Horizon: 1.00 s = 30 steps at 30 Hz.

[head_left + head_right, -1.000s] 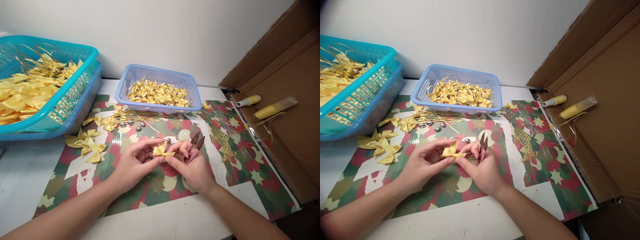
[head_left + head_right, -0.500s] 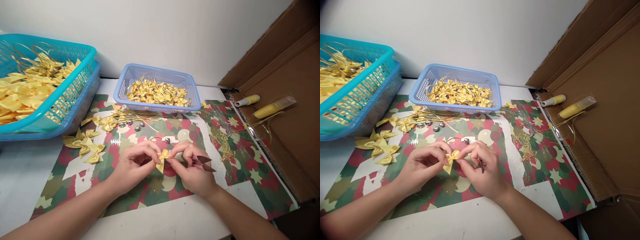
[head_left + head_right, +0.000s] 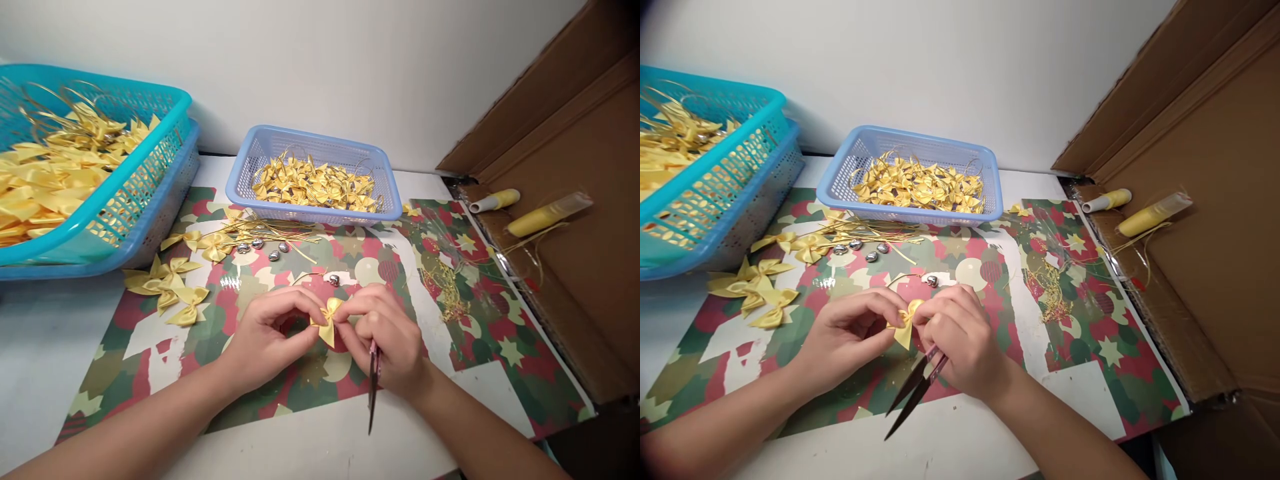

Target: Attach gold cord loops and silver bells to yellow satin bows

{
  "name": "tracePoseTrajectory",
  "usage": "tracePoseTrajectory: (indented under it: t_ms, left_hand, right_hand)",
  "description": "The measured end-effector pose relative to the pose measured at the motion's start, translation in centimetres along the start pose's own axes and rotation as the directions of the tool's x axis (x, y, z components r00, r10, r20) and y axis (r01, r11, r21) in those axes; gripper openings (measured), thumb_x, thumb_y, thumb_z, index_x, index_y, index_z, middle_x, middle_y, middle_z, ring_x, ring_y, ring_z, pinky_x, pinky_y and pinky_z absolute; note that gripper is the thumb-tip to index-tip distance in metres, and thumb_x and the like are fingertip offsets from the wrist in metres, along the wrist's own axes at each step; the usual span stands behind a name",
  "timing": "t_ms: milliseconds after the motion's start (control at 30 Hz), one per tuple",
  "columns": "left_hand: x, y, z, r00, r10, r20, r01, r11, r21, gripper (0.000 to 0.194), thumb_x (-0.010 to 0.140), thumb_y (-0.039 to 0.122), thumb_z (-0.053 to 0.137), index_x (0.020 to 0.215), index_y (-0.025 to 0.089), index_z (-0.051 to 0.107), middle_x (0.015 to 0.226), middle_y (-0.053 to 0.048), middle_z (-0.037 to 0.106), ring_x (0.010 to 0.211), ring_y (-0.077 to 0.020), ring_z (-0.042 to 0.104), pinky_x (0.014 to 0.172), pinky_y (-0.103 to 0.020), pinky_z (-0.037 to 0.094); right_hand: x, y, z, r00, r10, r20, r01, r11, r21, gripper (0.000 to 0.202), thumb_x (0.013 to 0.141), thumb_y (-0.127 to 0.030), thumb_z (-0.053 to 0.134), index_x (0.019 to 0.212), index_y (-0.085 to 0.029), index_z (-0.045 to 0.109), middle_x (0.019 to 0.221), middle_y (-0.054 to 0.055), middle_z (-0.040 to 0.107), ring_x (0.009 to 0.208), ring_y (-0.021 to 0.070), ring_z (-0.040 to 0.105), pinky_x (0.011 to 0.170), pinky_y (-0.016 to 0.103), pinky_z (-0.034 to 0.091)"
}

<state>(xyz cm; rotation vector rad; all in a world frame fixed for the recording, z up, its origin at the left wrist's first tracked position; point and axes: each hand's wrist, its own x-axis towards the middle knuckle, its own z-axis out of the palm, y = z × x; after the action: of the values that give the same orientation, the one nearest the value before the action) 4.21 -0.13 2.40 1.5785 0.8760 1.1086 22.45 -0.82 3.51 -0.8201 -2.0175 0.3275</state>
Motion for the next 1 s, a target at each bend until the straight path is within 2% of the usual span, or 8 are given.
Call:
tracePoseTrajectory:
  t_ms: [200,467,700,867,933,1000]
  left_hand:
    - [-0.1,-0.1,0.0,0.998,0.061,0.016,-0.062,0.989,0.136,0.018,0.076,0.003,0.059,0.073,0.020,0.066,0.072,-0.001,0.070,0.066,-0.0138,0.065,0.062,-0.024,0.052]
    - [-0.3,0.1,0.1,0.996,0.087,-0.022,-0.081,0.976,0.202,0.019,0.076,0.004,0.059,0.072,0.020,0.065,0.070,0.000,0.070,0.064,-0.0133,0.065,0.058,-0.023,0.050]
    - [-0.5,0.0,0.2,0.995,0.076,-0.059,-0.064,0.982,0.175,0.021,0.075,0.000,0.058,0.073,0.020,0.065,0.072,0.001,0.070,0.066,-0.0123,0.065,0.058,-0.021,0.049]
    - [-0.4,0.0,0.0,0.996,0.064,-0.054,-0.054,0.983,0.177,0.020,0.077,0.002,0.056,0.072,0.020,0.063,0.072,0.001,0.069,0.066,-0.0128,0.064,0.057,-0.022,0.048]
    - [-0.2,-0.1,-0.2,0.992,0.076,-0.100,-0.052,0.973,0.227,0.017,0.079,0.006,0.056,0.074,0.021,0.061,0.074,0.001,0.068,0.071,-0.0146,0.064,0.064,-0.025,0.049]
    - [0.0,-0.4,-0.5,0.973,0.068,-0.219,0.013,0.936,0.350,0.010,0.080,0.013,0.058,0.082,0.022,0.061,0.085,-0.002,0.068,0.084,-0.0191,0.063,0.076,-0.031,0.050]
  right_hand:
    - [-0.2,0.1,0.3,1.000,-0.007,0.011,0.007,1.000,-0.011,0.029,0.078,0.002,0.048,0.070,-0.024,0.037,0.076,0.001,0.068,0.069,0.0175,0.058,0.063,0.034,0.046]
    - [-0.1,0.0,0.3,1.000,0.002,0.005,-0.002,1.000,-0.014,0.029,0.078,0.002,0.046,0.071,-0.024,0.036,0.074,0.002,0.066,0.066,0.0169,0.055,0.061,0.032,0.045]
    - [0.3,-0.2,0.1,0.993,0.121,-0.014,-0.117,0.983,0.138,0.032,0.082,-0.002,0.052,0.071,-0.024,0.032,0.074,0.001,0.062,0.067,0.0158,0.052,0.063,0.032,0.045]
    - [-0.1,0.1,0.0,0.975,0.216,-0.046,-0.206,0.965,0.160,0.034,0.083,-0.002,0.053,0.072,-0.024,0.031,0.076,-0.002,0.059,0.069,0.0145,0.052,0.065,0.031,0.043]
    - [-0.2,0.5,0.1,0.953,0.287,-0.099,-0.267,0.947,0.181,0.033,0.084,-0.003,0.053,0.072,-0.024,0.030,0.079,-0.002,0.056,0.071,0.0140,0.052,0.065,0.030,0.043]
    - [-0.2,1.0,0.1,0.906,0.382,-0.182,-0.337,0.912,0.233,0.031,0.086,-0.006,0.052,0.073,-0.024,0.031,0.081,-0.002,0.054,0.072,0.0137,0.052,0.064,0.028,0.042]
